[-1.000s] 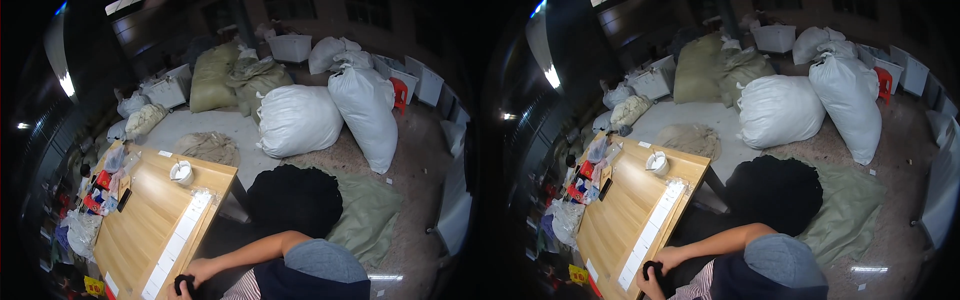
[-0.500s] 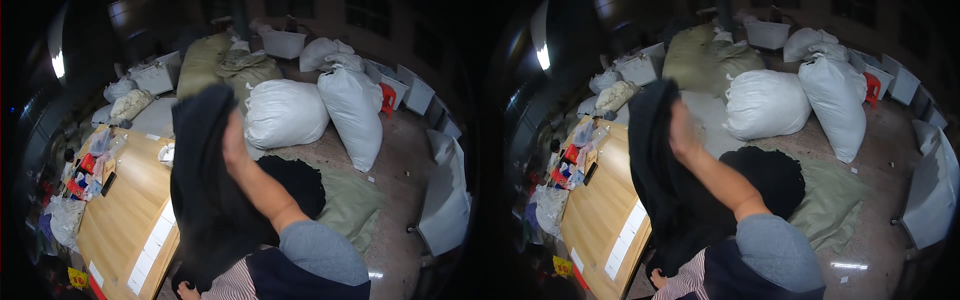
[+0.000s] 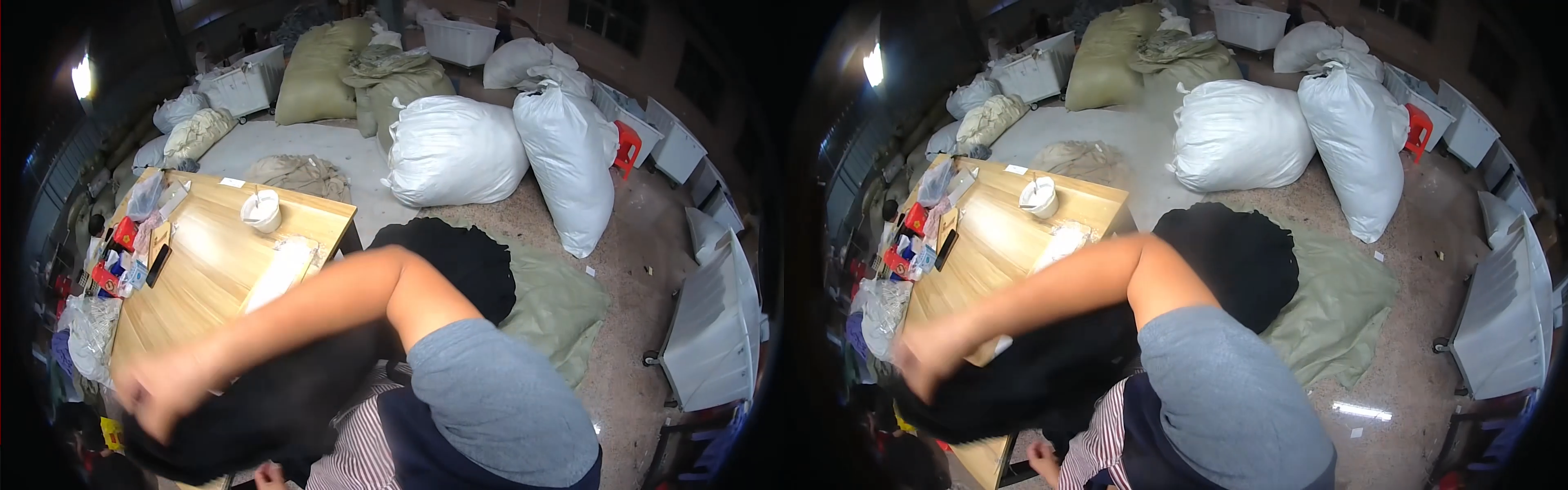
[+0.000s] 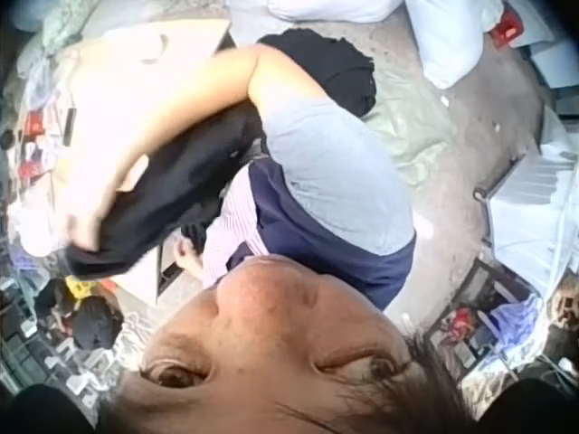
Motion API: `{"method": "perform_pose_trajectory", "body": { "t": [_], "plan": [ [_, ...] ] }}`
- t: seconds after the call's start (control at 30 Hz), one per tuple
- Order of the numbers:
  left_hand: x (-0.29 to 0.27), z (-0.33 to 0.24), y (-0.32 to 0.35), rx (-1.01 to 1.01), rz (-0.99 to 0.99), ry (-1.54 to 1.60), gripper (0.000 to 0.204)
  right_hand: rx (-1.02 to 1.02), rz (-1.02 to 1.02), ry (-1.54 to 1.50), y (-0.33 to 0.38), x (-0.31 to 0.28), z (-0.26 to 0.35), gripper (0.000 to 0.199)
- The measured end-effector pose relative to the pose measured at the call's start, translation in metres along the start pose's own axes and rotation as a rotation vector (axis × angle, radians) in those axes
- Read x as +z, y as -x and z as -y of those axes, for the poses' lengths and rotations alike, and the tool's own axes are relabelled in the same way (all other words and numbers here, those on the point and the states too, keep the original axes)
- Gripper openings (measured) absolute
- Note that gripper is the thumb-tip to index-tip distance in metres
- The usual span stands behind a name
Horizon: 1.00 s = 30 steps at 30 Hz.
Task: Using a small brush and white paste to mark specific points on black fabric pieces at a factory workbench.
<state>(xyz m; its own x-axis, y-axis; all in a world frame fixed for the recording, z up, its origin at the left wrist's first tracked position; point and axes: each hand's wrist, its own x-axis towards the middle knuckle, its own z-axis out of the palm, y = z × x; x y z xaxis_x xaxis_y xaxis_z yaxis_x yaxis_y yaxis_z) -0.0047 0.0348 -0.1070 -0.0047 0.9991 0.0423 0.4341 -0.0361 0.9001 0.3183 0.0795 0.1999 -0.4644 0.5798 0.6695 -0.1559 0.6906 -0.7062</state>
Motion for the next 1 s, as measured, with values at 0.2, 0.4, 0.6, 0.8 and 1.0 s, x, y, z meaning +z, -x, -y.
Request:
{"method": "perform_pose_trajectory", "body": {
  "t": [0.2,0.4,0.6,0.8,1.0],
  "plan": [
    [-0.032,-0.127,-0.014,0.065,0.298,0.603,0.057,0.274,0.566,0.067,0.108,0.121,-0.106,0.058],
    [0.032,-0.212,0.013,0.037,0.442,0.051,0.071,0.315,-0.125,-0.015,0.139,0.069,-0.081,0.038],
    [0.021,-0.229,-0.009,-0.302,0.305,0.275,0.046,0.582,0.134,0.612,0.19,0.002,-0.055,0.031],
    [-0.074,-0.207,-0.065,0.171,0.129,0.495,0.044,0.61,0.066,0.72,0.205,-0.134,0.017,0.03],
    [-0.053,-0.131,-0.105,-0.098,-0.004,0.604,0.03,0.849,-0.155,0.215,0.184,-0.172,-0.042,0.017]
  ]
}}
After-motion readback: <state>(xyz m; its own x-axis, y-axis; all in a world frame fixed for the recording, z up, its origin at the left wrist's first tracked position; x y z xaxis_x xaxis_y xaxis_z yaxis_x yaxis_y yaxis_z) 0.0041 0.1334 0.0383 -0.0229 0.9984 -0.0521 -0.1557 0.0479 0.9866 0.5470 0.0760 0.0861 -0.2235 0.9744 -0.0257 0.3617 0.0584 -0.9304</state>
